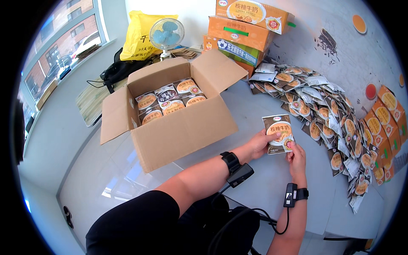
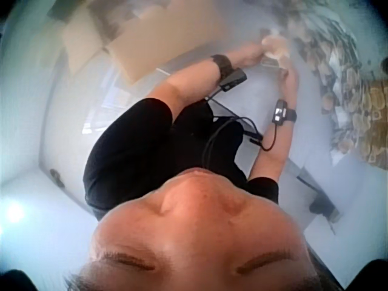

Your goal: The person packs small food packets into a cardboard box. They pick up packets from a large pile on the table and place them into the box one by one. The person also moves a larger orange box to a hand truck and opens a new cardboard box to continue the packing process.

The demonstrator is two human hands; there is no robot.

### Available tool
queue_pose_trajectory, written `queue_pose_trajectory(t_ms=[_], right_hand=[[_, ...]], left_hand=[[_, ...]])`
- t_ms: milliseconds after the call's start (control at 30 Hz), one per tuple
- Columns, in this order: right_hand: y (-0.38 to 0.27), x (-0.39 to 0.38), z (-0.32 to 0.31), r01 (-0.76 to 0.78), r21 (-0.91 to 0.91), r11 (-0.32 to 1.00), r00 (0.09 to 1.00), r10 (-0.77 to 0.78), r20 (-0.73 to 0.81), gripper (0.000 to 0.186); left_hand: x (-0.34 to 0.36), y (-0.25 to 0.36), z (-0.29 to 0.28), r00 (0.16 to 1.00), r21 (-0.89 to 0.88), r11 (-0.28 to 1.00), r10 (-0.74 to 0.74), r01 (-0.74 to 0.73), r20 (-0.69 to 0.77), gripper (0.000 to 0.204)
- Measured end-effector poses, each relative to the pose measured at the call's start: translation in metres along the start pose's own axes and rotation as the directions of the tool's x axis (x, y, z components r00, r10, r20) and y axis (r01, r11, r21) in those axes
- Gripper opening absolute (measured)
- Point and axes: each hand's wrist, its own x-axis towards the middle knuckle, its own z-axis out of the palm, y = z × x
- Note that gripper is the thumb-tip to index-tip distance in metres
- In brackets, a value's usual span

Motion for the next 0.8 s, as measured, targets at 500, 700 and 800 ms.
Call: queue_pose_trajectory(t_ms=[500,700,800], right_hand=[[-0.001,0.009,-0.023,0.088,0.512,0.854,0.990,-0.020,-0.137,0.046],[0.000,0.005,-0.024,0.096,0.515,0.852,0.992,-0.041,-0.118,0.043],[0.001,0.006,-0.027,0.110,0.522,0.846,0.988,-0.037,-0.148,0.042]], left_hand=[[-0.045,0.090,0.053,0.975,-0.142,0.965,0.216,-0.220,-0.048,0.038],[-0.076,0.210,0.043,0.875,0.028,0.897,0.436,-0.440,-0.209,0.038],[-0.074,0.259,-0.010,0.871,0.017,0.930,0.350,-0.367,-0.344,0.029]])
